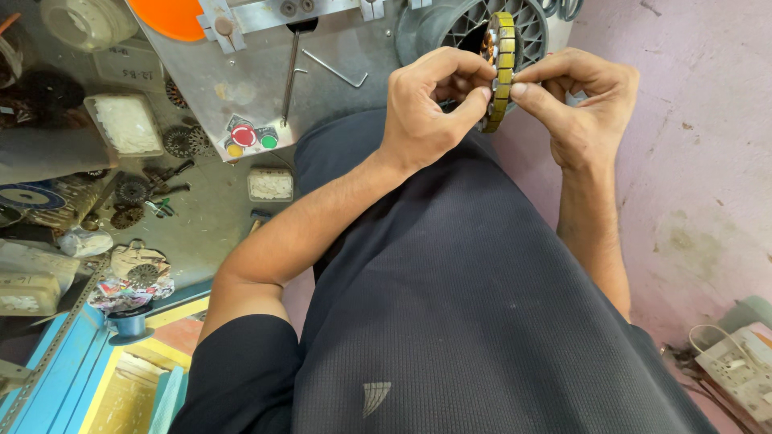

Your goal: The person inserts small white rectangular pieces into slots on a circular yellow and copper component mounted on a machine. They use scissors to trim a piece and continue inserting the pieces into the component.

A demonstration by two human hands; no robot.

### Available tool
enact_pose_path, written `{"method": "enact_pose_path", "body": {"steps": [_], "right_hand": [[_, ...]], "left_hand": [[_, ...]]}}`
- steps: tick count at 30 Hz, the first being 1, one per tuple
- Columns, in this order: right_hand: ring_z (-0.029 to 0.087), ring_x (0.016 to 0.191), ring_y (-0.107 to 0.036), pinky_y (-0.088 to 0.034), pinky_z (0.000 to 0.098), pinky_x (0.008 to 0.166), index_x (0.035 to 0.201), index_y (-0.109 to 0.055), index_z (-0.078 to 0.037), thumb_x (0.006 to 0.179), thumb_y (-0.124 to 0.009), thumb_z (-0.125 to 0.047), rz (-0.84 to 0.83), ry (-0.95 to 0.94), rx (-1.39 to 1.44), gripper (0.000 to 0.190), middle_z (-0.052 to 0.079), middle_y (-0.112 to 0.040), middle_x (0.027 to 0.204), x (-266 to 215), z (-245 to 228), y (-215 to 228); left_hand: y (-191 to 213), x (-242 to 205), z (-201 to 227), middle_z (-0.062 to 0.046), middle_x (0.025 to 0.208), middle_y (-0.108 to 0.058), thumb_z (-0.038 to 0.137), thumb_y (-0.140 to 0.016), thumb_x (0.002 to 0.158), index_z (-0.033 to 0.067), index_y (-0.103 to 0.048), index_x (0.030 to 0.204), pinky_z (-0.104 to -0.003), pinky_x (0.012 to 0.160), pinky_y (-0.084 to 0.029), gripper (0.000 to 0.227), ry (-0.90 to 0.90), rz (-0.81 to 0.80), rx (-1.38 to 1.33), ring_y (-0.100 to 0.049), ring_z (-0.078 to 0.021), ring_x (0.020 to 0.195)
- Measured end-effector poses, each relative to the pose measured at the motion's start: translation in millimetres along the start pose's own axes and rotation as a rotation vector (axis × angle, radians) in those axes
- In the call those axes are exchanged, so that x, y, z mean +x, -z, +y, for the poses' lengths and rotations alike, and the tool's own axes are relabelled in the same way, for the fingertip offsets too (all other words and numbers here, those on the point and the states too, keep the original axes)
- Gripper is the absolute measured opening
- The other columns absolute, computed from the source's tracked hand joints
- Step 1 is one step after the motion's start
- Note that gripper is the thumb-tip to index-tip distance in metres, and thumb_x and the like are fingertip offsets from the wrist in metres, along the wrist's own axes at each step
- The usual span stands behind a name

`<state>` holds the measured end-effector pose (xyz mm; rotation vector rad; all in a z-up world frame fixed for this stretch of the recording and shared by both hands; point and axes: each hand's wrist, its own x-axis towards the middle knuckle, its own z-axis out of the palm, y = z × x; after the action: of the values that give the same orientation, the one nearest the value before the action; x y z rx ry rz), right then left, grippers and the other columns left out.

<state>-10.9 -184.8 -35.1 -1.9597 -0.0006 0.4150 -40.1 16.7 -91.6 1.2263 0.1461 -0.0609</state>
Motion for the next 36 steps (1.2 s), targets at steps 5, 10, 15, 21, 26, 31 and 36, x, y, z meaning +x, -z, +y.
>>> {"method": "enact_pose_path", "body": {"steps": [5, 10, 15, 21, 26, 31, 36], "right_hand": [[0.003, 0.065, -0.051, -0.037, 0.0181, 0.062, 0.097, -0.076, 0.005, 0.095, -0.08, 0.006, 0.042, -0.024, -0.051, 0.005, 0.003, -0.07, 0.084, -2.1, -3.3, -4.4], [0.002, 0.064, -0.049, -0.037, 0.018, 0.065, 0.098, -0.075, 0.004, 0.096, -0.076, 0.009, 0.075, 0.003, -0.131, 0.004, 0.002, -0.066, 0.081, -8.2, -4.1, -10.1], [0.002, 0.065, -0.051, -0.038, 0.0175, 0.064, 0.099, -0.076, 0.004, 0.096, -0.076, 0.007, 0.104, -0.005, -0.131, 0.005, 0.001, -0.068, 0.083, -9.4, -5.0, -12.6], [0.003, 0.067, -0.052, -0.038, 0.0179, 0.063, 0.103, -0.076, 0.003, 0.097, -0.078, 0.007, 0.101, 0.025, -0.099, 0.007, 0.002, -0.069, 0.087, -11.9, -6.8, -15.3], [0.004, 0.064, -0.049, -0.04, 0.0201, 0.068, 0.102, -0.077, 0.004, 0.098, -0.079, 0.008, 0.087, 0.105, -0.17, 0.006, 0.003, -0.069, 0.086, -12.7, -5.4, -13.4], [0.004, 0.064, -0.049, -0.042, 0.0209, 0.071, 0.103, -0.076, 0.005, 0.099, -0.078, 0.009, 0.062, 0.16, -0.178, 0.007, 0.004, -0.068, 0.087, -10.9, -2.6, -13.4], [0.003, 0.065, -0.05, -0.037, 0.0185, 0.061, 0.103, -0.074, 0.005, 0.098, -0.076, 0.007, 0.071, 0.054, -0.096, 0.006, 0.003, -0.066, 0.085, -9.8, -4.4, -13.6]], "left_hand": [[1.0, 3.5, 2.0, -0.005, 0.091, -0.075, 0.0, -0.074, 0.091, 0.0002, -0.073, 0.099, -0.022, 0.071, -0.062, 0.008, -0.009, -0.005, 0.049, -0.075, -0.009, 0.078], [-1.1, 6.7, 6.4, -0.004, 0.086, -0.076, 0.0, -0.073, 0.088, -0.0001, -0.072, 0.095, -0.022, 0.068, -0.062, 0.007, -0.005, -0.002, 0.114, -0.074, -0.0079, 0.073], [3.0, 10.4, 11.6, -0.004, 0.087, -0.077, 0.001, -0.072, 0.088, -0.0001, -0.072, 0.096, -0.021, 0.068, -0.063, 0.008, 0.007, -0.041, 0.121, -0.075, -0.0073, 0.074], [7.1, 16.0, 13.6, -0.004, 0.078, -0.076, 0.004, -0.072, 0.09, -0.0007, -0.076, 0.092, -0.02, 0.061, -0.058, 0.007, 0.054, -0.058, 0.114, -0.072, -0.0061, 0.067], [3.5, 19.2, 12.9, -0.003, 0.074, -0.075, 0.005, -0.072, 0.088, -0.0012, -0.074, 0.089, -0.02, 0.059, -0.057, 0.006, 0.038, -0.047, 0.149, -0.071, -0.0051, 0.064], [-5.6, 18.5, 10.6, -0.004, 0.072, -0.073, 0.004, -0.072, 0.084, -0.0022, -0.07, 0.085, -0.021, 0.058, -0.056, 0.006, 0.011, 0.011, 0.196, -0.068, -0.0061, 0.062], [0.4, 15.9, 9.6, -0.005, 0.076, -0.076, 0.003, -0.066, 0.089, -0.0019, -0.073, 0.091, -0.021, 0.061, -0.06, 0.009, 0.148, -0.031, 0.058, -0.074, -0.0073, 0.066]]}}
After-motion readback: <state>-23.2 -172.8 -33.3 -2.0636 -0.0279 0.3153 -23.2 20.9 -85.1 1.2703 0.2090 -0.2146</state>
